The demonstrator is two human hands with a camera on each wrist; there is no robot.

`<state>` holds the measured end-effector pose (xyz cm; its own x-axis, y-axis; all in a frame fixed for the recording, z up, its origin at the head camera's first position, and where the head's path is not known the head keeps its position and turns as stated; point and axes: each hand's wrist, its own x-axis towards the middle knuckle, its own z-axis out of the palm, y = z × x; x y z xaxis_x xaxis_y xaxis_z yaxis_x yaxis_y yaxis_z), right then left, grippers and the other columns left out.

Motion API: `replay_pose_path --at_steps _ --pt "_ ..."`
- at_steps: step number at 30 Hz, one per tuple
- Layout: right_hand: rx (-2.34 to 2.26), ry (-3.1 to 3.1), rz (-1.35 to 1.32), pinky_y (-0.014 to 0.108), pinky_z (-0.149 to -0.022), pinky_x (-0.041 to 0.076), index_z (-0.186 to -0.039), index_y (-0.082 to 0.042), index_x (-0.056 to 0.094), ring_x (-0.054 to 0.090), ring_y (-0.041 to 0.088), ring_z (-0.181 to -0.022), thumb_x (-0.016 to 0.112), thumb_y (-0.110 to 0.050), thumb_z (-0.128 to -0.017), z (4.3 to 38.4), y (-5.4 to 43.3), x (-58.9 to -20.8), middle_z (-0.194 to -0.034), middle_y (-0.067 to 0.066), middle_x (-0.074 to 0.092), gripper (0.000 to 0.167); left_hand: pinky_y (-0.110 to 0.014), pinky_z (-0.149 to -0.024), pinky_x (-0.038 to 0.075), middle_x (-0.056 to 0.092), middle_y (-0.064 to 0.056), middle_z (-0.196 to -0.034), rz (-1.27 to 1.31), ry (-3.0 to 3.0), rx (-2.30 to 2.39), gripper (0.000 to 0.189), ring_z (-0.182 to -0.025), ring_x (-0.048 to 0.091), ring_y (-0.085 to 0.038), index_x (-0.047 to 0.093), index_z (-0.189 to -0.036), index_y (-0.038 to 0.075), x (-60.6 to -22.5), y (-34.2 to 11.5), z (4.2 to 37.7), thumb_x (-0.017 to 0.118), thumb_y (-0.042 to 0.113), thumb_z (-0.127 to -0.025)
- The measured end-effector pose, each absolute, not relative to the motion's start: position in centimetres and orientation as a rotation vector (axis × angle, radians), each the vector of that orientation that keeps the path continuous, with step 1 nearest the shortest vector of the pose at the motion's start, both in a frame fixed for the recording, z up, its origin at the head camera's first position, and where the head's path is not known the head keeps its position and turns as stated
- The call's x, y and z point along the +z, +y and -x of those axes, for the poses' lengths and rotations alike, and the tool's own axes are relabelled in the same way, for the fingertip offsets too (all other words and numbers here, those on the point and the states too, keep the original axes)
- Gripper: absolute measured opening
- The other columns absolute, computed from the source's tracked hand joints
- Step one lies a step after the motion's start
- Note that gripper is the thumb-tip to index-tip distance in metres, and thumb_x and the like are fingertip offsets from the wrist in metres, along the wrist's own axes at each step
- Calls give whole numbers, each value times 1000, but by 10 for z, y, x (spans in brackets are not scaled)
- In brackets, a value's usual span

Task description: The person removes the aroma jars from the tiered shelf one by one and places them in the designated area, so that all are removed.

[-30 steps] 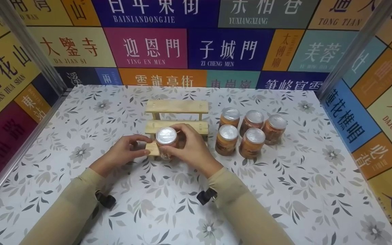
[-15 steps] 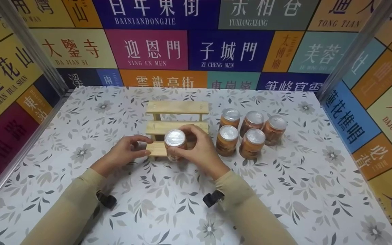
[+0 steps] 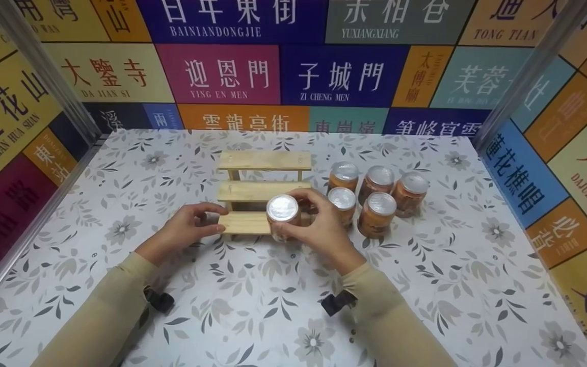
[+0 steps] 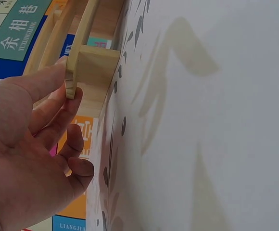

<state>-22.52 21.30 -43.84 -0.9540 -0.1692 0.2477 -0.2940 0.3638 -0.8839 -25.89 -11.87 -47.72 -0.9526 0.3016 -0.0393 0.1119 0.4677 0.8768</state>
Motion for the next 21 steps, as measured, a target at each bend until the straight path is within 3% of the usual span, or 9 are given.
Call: replay_pose_path --at_steps 7,13,17,21 --pt "1719 -2408 -441 25 -97 53 -129 -14 66 67 20 -112 93 -13 -77 213 226 -430 -123 4 67 59 -33 -86 43 69 -2 -127 -352 2506 1493 33 -101 57 -28 73 -124 18 -476 -119 260 80 17 -91" --pt "1688 -2359 -402 27 -94 52 -126 -13 68 64 20 -110 94 -9 -74 205 237 -419 -121 3 67 59 -33 -84 42 69 1 -124 -327 2499 1494 33 -99 56 -26 73 -123 21 -477 -119 260 81 18 -91" --pt "1671 -2329 -345 30 -83 48 -125 -14 70 61 21 -104 94 -6 -72 200 244 -415 -120 2 68 59 -32 -79 42 70 0 -118 -332 2487 1505 34 -89 52 -20 73 -124 21 -478 -120 261 81 19 -91" --pt "1775 -2262 -320 25 -73 48 -128 -8 68 61 20 -97 91 2 -74 198 250 -410 -119 6 67 59 -31 -71 42 69 -6 -109 -339 2484 1509 34 -80 49 -18 73 -124 20 -478 -121 260 81 20 -91"
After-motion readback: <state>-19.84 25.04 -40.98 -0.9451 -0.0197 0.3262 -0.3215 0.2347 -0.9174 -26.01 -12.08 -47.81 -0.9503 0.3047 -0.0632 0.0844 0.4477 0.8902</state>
